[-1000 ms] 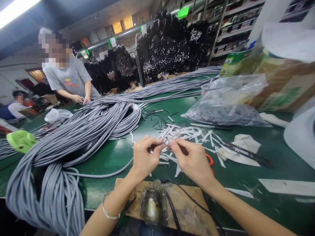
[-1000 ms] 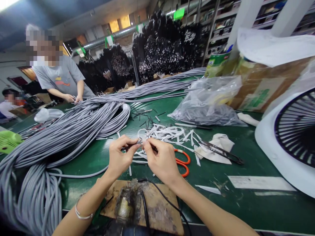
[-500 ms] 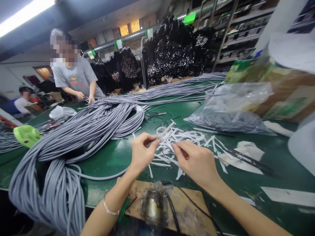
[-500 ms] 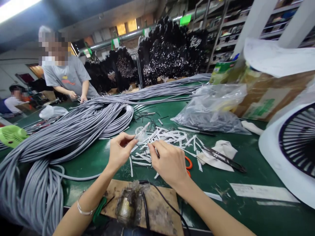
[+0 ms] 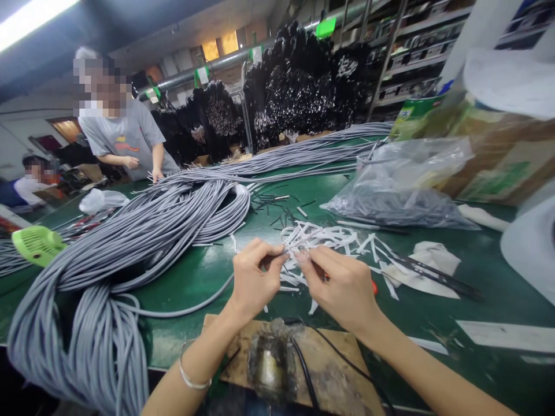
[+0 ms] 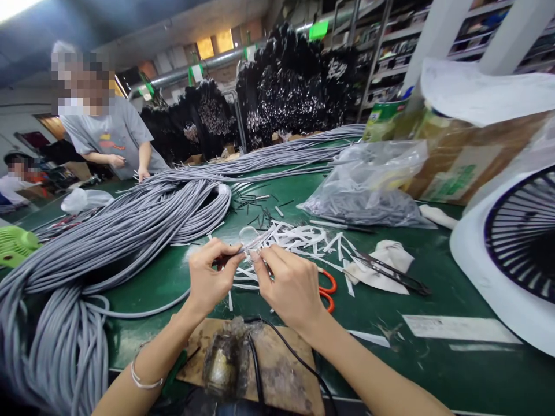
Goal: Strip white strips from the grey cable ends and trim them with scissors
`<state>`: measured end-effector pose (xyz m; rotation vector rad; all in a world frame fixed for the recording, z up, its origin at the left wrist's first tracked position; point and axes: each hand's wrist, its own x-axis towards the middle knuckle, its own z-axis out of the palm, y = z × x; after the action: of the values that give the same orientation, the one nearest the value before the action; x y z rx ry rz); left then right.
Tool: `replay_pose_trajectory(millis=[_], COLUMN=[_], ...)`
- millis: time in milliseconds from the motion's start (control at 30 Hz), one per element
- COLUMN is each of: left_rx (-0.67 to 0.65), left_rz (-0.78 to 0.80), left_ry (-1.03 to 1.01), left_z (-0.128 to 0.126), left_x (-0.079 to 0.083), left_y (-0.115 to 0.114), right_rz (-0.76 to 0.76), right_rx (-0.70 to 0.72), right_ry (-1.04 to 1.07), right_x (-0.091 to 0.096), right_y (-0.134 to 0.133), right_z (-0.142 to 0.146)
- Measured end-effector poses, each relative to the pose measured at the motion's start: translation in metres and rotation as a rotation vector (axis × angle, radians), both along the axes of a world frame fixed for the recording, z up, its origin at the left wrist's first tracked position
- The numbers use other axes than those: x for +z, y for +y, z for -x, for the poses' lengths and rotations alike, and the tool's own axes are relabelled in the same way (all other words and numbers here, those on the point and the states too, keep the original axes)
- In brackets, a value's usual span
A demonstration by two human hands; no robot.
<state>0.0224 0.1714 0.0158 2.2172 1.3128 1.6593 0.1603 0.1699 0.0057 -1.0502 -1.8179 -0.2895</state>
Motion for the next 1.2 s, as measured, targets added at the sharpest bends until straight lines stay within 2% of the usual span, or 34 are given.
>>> replay_pose_trajectory(millis=[67, 200, 267, 333, 467, 567, 633, 733, 800, 933, 1033, 1200], left_rx=[0.006, -0.014, -0.013, 0.0, 0.064, 0.061, -0.026, -0.232, -0.344, -0.486, -0.562, -0.632], left_rz=[-0.028, -0.054, -0.049, -0.023, 0.144, 0.36, 0.512, 0.679, 0.728, 0.775, 0.835, 0.916], left_ry=[0.029, 0.086, 0.093, 0.095, 0.105, -0.032, -0.236, -0.527, -0.627, -0.674, -0.684, -0.703], left_z=[-0.001, -0.004, -0.005, -0.006, -0.002, 0.001, 0.002, 0.002, 0.001, 0.001, 0.001, 0.001], left_x=[-0.002, -0.006, -0.007, -0.008, -0.012, -0.013, -0.009, 0.0, 0.006, 0.009, 0.007, 0.005], left_y=[-0.001, -0.003, -0.003, -0.001, 0.01, 0.017, 0.018, 0.014, 0.01, 0.006, 0.005, 0.004], right_rz=[0.066, 0.349, 0.44, 0.418, 0.213, 0.136, 0.201, 0.445, 0.636, 0.974, 1.037, 1.011], right_rx=[0.043, 0.193, 0.228, 0.238, 0.325, 0.263, 0.181, 0.188, 0.291, 0.653, 0.788, 0.747], right_ry=[0.057, 0.23, 0.302, 0.339, 0.363, 0.689, 0.919, 1.018, 1.025, 0.972, 0.985, 1.118], right_x=[0.0, -0.002, -0.002, 0.0, 0.011, 0.015, 0.014, 0.011, 0.011, 0.014, 0.013, 0.011], right_y=[0.001, 0.005, 0.004, 0.0, -0.011, -0.008, 0.001, 0.013, 0.016, 0.012, 0.007, 0.007], right_z=[0.0, 0.0, 0.0, 0.001, -0.003, -0.014, -0.02, -0.02, -0.015, -0.004, -0.001, 0.0])
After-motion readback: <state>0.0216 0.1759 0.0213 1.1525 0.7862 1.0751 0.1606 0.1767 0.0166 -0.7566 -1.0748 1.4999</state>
